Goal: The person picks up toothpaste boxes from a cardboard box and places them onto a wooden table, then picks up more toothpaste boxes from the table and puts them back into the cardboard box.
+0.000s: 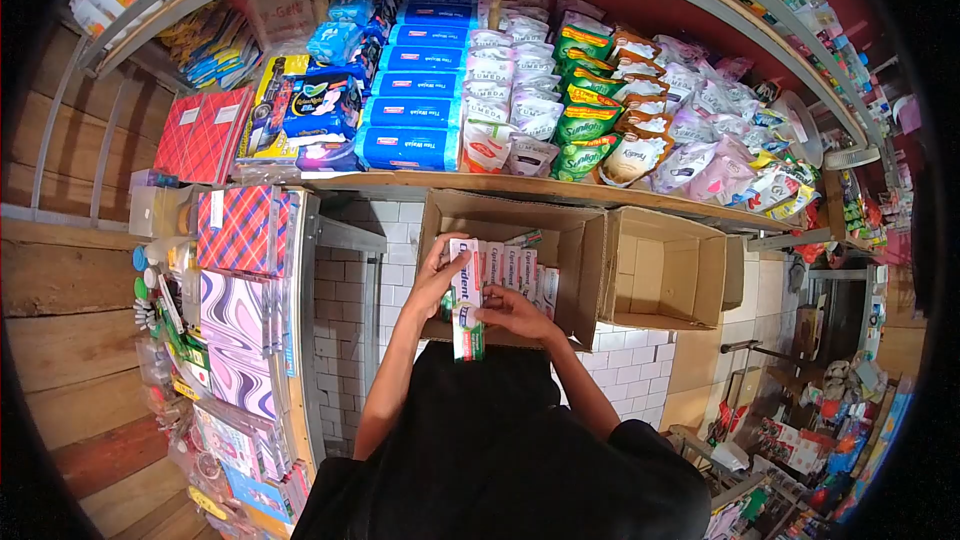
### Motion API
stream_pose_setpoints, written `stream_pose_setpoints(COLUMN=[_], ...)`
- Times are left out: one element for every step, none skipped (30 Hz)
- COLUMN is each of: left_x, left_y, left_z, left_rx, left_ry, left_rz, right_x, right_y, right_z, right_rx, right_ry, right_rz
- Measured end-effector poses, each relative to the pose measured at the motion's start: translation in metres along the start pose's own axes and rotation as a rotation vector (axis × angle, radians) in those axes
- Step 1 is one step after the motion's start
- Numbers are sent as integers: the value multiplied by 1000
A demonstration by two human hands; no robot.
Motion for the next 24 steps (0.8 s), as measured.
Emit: stream_pose_setpoints(left_x=[2, 3, 4, 6, 8, 11, 15, 19, 20, 22, 24, 26, 28, 29, 30, 31, 31, 32, 34, 35, 35, 35, 34, 35], left_y=[-1, -2, -4, -6, -8, -8, -7, -6, -7, -9, -9, -10, -10, -11, -12, -12, -13, -13, -13, -12, -13, -13, -14, -14], left_z=[0, -1, -1, -2, -3, -2, 1, 3, 1, -2, -5, -4, -2, 0, -1, -2, -3, -1, 1, 2, 2, 1, 2, 3], left_rx=[8, 16, -7, -31, -55, -56, -58, -61, -30, 0, 29, -10, -50, -91, -74, -56, -39, -43, -47, -50, -57, -64, -71, -68], left_ry=[-4, -8, 3, 14, 24, 22, 19, 16, 2, -14, -29, -16, -3, 10, 11, 11, 10, 0, -11, -22, -17, -10, -4, -9], left_rz=[7, 14, 20, 26, 32, 22, 11, 0, -19, -38, -56, -42, -26, -11, -12, -14, -17, -21, -25, -29, -26, -23, -20, -16], right_x=[-1, -1, -1, -3, -10, -21, -31, -38, -44, -47, -47, -45, -43, -35, -36, -38, -39, -40, -42, -39, -39, -38, -40, -40], right_y=[-6, -14, -22, -39, -63, -96, -128, -157, -183, -202, -215, -220, -224, -227, -229, -230, -231, -221, -215, -208, -211, -215, -225, -233], right_z=[0, -1, -1, 6, 26, 61, 95, 124, 148, 161, 174, 175, 177, 185, 190, 195, 201, 190, 187, 185, 198, 212, 235, 251], right_rx=[-17, -32, -48, 0, 33, 66, 99, 302, 506, 711, 716, 719, 722, 622, 627, 631, 634, 607, 577, 558, 521, 483, 428, 371], right_ry=[38, 76, 114, 166, 139, 110, 81, 107, 131, 153, 231, 309, 387, 479, 501, 522, 545, 539, 532, 499, 490, 479, 491, 502], right_rz=[25, 50, 76, 213, 307, 400, 494, 564, 631, 695, 748, 801, 852, 862, 835, 808, 782, 696, 611, 645, 686, 727, 774, 820])
Point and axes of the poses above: each hand's wrist, its own x-axis away from the middle knuckle, its own y-axis out of the palm, z = x × y, the point moved 7 cm from there along -x, towards the middle knuckle, and after that the axes turned 3 degrees about -x, right-handed, at the moved point
